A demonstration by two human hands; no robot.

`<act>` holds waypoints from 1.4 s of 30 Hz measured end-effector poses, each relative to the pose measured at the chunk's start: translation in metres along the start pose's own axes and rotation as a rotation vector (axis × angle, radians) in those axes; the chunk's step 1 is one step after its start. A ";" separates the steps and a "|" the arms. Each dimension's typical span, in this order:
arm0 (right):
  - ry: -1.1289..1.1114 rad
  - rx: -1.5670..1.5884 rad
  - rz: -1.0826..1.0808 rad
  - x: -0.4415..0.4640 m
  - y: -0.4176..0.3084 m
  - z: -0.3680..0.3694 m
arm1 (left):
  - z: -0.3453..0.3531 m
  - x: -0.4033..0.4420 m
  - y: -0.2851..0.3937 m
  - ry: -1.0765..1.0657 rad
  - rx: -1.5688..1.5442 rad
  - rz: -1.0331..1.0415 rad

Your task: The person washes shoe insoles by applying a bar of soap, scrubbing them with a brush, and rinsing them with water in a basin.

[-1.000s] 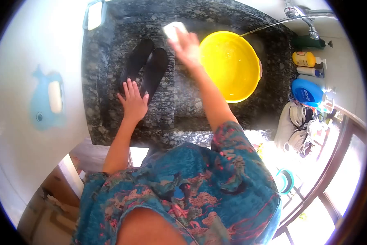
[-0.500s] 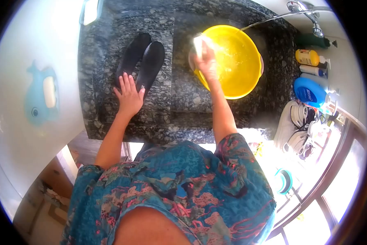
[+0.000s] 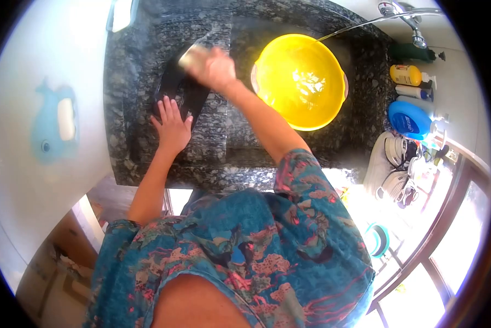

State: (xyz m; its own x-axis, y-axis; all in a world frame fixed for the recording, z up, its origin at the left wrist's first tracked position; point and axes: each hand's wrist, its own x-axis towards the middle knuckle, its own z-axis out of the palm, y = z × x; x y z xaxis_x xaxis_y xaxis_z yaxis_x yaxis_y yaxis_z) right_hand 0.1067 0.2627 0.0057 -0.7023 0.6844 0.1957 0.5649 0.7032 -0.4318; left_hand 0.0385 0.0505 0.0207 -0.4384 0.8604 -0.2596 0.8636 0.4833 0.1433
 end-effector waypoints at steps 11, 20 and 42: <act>-0.221 -0.084 0.482 0.071 0.042 0.007 | -0.002 -0.002 0.001 0.024 0.043 0.008; -0.159 -0.298 -0.049 0.042 0.049 -0.023 | -0.029 -0.042 -0.006 -0.099 0.023 0.015; -0.465 0.722 0.093 0.029 0.032 -0.036 | -0.027 -0.039 -0.011 -0.044 0.048 0.067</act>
State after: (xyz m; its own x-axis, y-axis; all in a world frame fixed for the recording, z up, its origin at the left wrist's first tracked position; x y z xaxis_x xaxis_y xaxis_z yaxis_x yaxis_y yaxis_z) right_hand 0.1200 0.3116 0.0292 -0.8619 0.4738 -0.1807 0.3262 0.2452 -0.9130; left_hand 0.0397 0.0157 0.0554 -0.3691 0.8819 -0.2932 0.9019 0.4161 0.1162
